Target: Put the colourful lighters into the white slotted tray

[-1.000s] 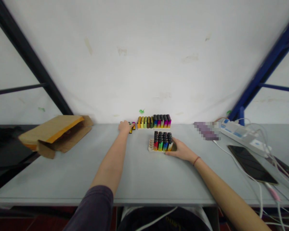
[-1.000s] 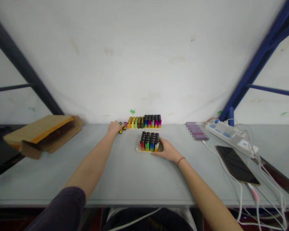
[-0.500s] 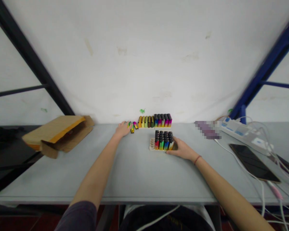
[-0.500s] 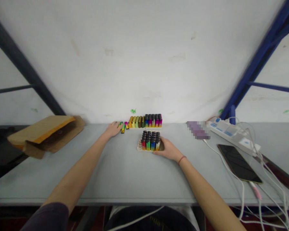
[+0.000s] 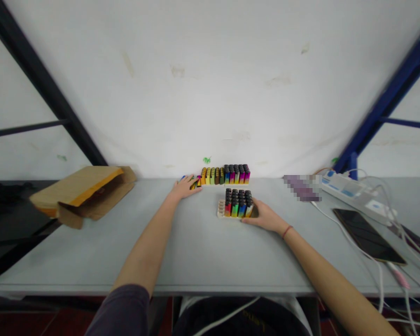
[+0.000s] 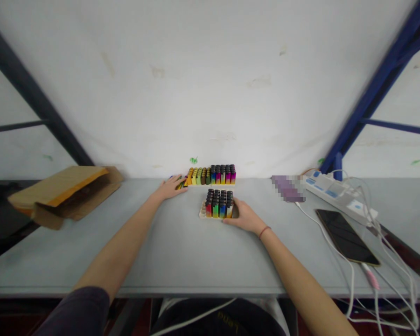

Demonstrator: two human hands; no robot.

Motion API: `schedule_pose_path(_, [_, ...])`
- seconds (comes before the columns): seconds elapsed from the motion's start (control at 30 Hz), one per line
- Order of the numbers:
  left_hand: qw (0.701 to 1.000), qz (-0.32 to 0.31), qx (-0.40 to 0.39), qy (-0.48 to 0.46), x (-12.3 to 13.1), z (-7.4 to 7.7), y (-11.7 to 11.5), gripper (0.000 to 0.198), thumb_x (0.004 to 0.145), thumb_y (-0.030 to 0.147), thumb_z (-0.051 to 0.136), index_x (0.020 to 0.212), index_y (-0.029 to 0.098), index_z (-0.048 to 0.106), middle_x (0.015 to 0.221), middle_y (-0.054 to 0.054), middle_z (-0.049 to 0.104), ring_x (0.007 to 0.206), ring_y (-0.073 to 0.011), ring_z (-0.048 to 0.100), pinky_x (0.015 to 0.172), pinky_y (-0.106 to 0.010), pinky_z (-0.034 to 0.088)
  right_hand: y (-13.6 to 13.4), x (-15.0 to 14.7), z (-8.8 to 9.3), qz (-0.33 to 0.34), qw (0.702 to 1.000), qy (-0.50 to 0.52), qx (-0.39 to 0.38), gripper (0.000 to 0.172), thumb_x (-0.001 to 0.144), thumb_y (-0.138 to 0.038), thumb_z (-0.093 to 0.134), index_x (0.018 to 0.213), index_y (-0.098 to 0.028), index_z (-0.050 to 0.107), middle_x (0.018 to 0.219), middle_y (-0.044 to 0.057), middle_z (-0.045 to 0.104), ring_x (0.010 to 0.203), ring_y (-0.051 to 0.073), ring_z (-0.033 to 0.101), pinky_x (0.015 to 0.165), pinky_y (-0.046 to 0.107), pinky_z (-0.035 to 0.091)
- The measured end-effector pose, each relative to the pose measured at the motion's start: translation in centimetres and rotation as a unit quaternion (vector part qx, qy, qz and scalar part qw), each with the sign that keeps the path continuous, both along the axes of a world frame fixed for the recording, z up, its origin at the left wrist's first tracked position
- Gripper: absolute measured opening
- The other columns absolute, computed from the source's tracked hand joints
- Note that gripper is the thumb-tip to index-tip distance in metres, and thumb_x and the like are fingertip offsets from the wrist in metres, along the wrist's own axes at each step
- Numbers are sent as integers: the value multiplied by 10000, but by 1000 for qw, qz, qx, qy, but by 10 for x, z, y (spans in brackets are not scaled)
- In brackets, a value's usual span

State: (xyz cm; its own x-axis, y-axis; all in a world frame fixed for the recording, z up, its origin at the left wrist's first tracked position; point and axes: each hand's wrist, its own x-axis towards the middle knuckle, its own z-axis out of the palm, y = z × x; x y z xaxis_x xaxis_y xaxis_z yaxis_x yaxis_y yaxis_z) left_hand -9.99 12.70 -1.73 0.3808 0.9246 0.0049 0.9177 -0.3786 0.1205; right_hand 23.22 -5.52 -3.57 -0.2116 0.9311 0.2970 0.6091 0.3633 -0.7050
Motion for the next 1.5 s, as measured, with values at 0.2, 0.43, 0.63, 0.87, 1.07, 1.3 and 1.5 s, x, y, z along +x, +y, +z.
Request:
schedule_pose_path(0.2, [1000, -3, 6, -6, 3, 1, 3, 659, 949, 613, 416, 1534, 311, 415, 1657, -90, 299, 1520, -354, 241, 1187, -610, 215, 0, 0, 0, -2, 1000, -3, -6, 781, 701, -430, 829, 1382, -166, 552, 1383, 179, 629, 1228, 353, 612, 1098, 547, 446])
schedule_pose_path(0.43, [999, 35, 12, -12, 11, -2, 1, 598, 974, 600, 356, 1497, 325, 446, 1653, -83, 311, 1524, -323, 241, 1182, -592, 241, 1, 1, -4, -4, 1000, 0, -1, 797, 688, -430, 844, 1387, -183, 550, 1384, 160, 633, 1228, 347, 614, 1102, 548, 445])
schedule_pose_path(0.63, [995, -5, 72, -67, -14, -9, 7, 669, 883, 599, 550, 1470, 280, 513, 1600, -95, 391, 1488, -289, 328, 1224, -430, 248, 3, 2, -6, -2, 1000, 2, 5, 807, 692, -443, 842, 1395, -183, 543, 1379, 163, 636, 1225, 343, 616, 1098, 541, 451])
schedule_pose_path(0.87, [994, -36, 49, -92, -28, -5, 16, 447, 889, 430, 594, 1270, 222, 699, 1408, -107, 581, 1336, -250, 512, 1176, -346, 346, 1, 1, -2, -3, 1000, -13, -9, 788, 708, -452, 825, 1387, -167, 543, 1382, 174, 629, 1238, 350, 607, 1106, 543, 441])
schedule_pose_path(1.07, [988, -5, 73, -137, -28, -8, 14, 494, 854, 447, 642, 1284, 209, 684, 1350, -109, 599, 1286, -248, 538, 1153, -353, 379, 0, 1, -1, 3, 1000, -5, -9, 784, 710, -437, 825, 1393, -178, 539, 1380, 167, 632, 1236, 352, 608, 1105, 545, 442])
schedule_pose_path(1.3, [988, 0, 56, -141, -55, -5, 16, 414, 821, 428, 665, 1142, 185, 759, 1166, -113, 667, 1113, -264, 618, 1050, -364, 461, 1, 1, -2, 5, 1000, -2, -9, 795, 702, -446, 829, 1391, -172, 543, 1371, 169, 638, 1235, 358, 610, 1103, 557, 443])
schedule_pose_path(1.5, [982, 28, 102, -155, -37, -11, 15, 358, 825, 391, 665, 1093, 177, 768, 1107, -118, 671, 1060, -268, 639, 1021, -377, 475, 1, 1, -1, 6, 1000, -1, -5, 805, 702, -454, 830, 1401, -180, 539, 1372, 166, 639, 1235, 354, 614, 1102, 553, 450])
